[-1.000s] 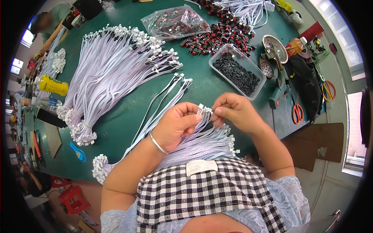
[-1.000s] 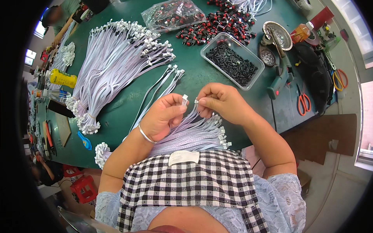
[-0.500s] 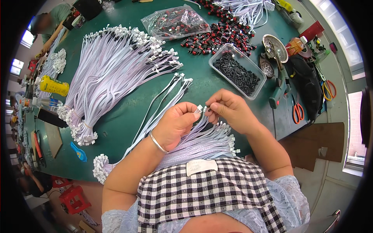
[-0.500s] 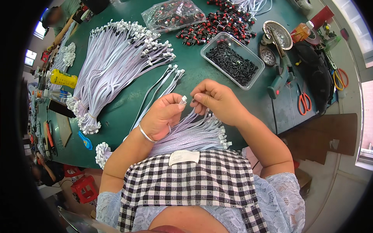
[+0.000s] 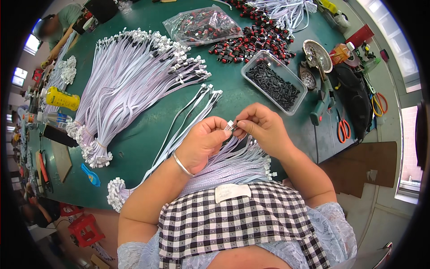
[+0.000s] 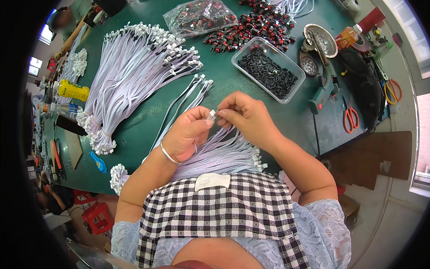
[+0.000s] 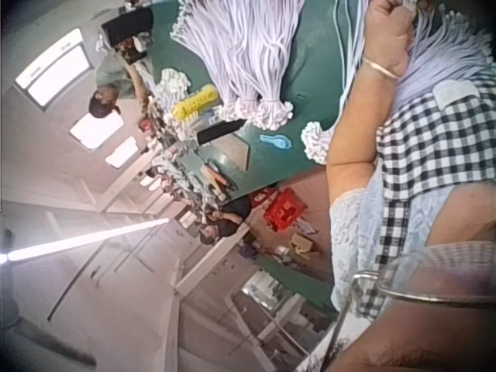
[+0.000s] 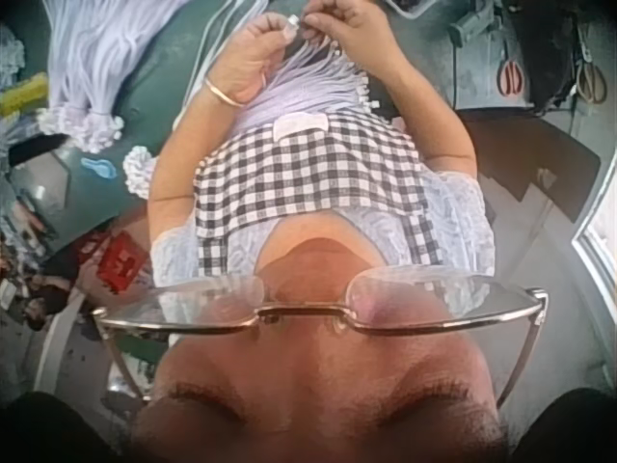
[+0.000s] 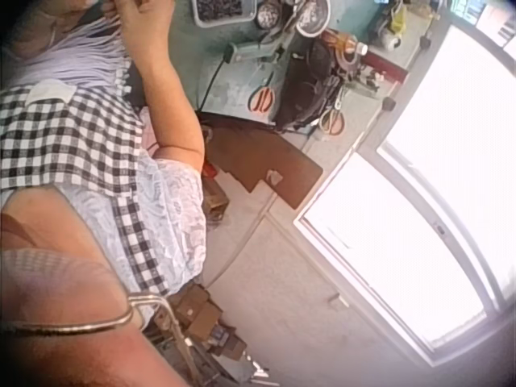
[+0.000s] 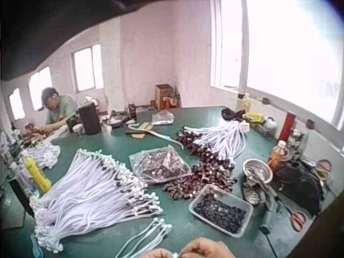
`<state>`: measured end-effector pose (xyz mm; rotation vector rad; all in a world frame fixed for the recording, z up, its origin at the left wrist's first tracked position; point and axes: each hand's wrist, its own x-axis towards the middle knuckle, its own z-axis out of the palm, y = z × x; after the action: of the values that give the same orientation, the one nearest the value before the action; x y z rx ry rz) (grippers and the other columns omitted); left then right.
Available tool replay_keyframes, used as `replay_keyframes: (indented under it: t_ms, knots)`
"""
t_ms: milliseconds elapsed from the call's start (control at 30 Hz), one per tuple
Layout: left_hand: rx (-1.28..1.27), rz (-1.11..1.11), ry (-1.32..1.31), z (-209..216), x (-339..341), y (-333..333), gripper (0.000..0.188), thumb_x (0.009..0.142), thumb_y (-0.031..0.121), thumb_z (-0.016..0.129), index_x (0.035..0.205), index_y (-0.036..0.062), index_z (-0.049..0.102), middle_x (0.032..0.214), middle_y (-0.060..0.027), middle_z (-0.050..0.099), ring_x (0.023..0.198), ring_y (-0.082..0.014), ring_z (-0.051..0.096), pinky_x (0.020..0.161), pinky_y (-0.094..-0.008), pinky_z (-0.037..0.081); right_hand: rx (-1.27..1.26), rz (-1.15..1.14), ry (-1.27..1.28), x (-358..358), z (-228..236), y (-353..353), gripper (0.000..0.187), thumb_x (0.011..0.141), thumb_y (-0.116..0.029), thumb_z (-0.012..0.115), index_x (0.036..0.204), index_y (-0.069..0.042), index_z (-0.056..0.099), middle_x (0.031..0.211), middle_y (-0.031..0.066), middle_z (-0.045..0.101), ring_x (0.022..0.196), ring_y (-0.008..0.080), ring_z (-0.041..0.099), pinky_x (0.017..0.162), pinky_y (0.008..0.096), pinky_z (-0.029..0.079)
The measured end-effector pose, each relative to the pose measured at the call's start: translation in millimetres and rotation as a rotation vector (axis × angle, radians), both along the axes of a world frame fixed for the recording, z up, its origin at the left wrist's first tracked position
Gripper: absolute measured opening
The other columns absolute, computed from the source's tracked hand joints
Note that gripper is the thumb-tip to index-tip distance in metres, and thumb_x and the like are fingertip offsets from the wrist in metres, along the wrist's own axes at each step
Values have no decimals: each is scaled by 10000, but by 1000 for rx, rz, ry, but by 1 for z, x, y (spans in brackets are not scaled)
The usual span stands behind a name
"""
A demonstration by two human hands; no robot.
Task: The person sits at a green workbench and repeatedly picks up white cables and small black plastic connectors. They insert the connectors into the ends of the cables by hand, then place the finished cables into a pile on the table. The workspace contains various tools and components, including a soldering iron and containers of parts.
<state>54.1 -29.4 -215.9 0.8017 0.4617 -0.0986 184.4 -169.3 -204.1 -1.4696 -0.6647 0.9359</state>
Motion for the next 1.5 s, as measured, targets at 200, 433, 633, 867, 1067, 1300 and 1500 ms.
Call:
replay_keyframes:
  t_ms: [200,433,633,867,1067,1300,1500]
  knots:
    - [0,2,1,1,1,0,103,848,87,610,922,74,539,710,47,498,506,-22,380,450,-168,293,-38,35,-145,0,-2,-2,90,835,-15,615,921,12,625,834,54,639,723,104,624,633,227,501]
    - [23,18,-2,1,1,-1,125,841,89,626,927,74,537,705,50,488,515,-25,380,464,-167,300,32,-8,-51,0,-7,-3,122,817,-18,640,935,11,657,862,50,628,769,88,600,665,218,488]
    - [45,32,-7,0,0,-2,124,843,94,630,923,74,538,704,50,489,519,-23,381,466,-165,299,79,-43,66,-5,-6,-2,269,837,2,609,1104,1,573,897,49,607,783,94,590,701,221,499]
    - [60,18,-19,0,0,-2,126,842,89,631,919,72,532,700,46,480,522,-25,375,464,-167,292,95,-2,104,-2,-6,-3,344,847,20,586,1180,-12,509,903,51,590,811,96,586,719,221,493]
    - [120,20,-56,5,0,-3,153,837,71,624,950,61,521,728,35,487,545,-33,389,478,-173,305,67,47,-25,-3,-3,-2,487,816,40,618,1261,-16,428,889,56,573,816,100,571,724,227,478]
    - [172,-171,-128,7,-3,11,272,835,29,606,1085,20,501,796,-13,545,653,-92,524,615,-218,445,41,106,68,4,0,-3,667,781,39,651,1350,-38,312,863,45,557,789,96,559,711,222,460]
    - [154,-59,-47,5,-2,9,268,829,-12,599,1077,2,498,839,-65,593,693,-122,595,616,-238,503,-23,193,19,3,7,2,657,768,53,654,1342,-32,344,845,28,546,794,80,546,706,221,452]
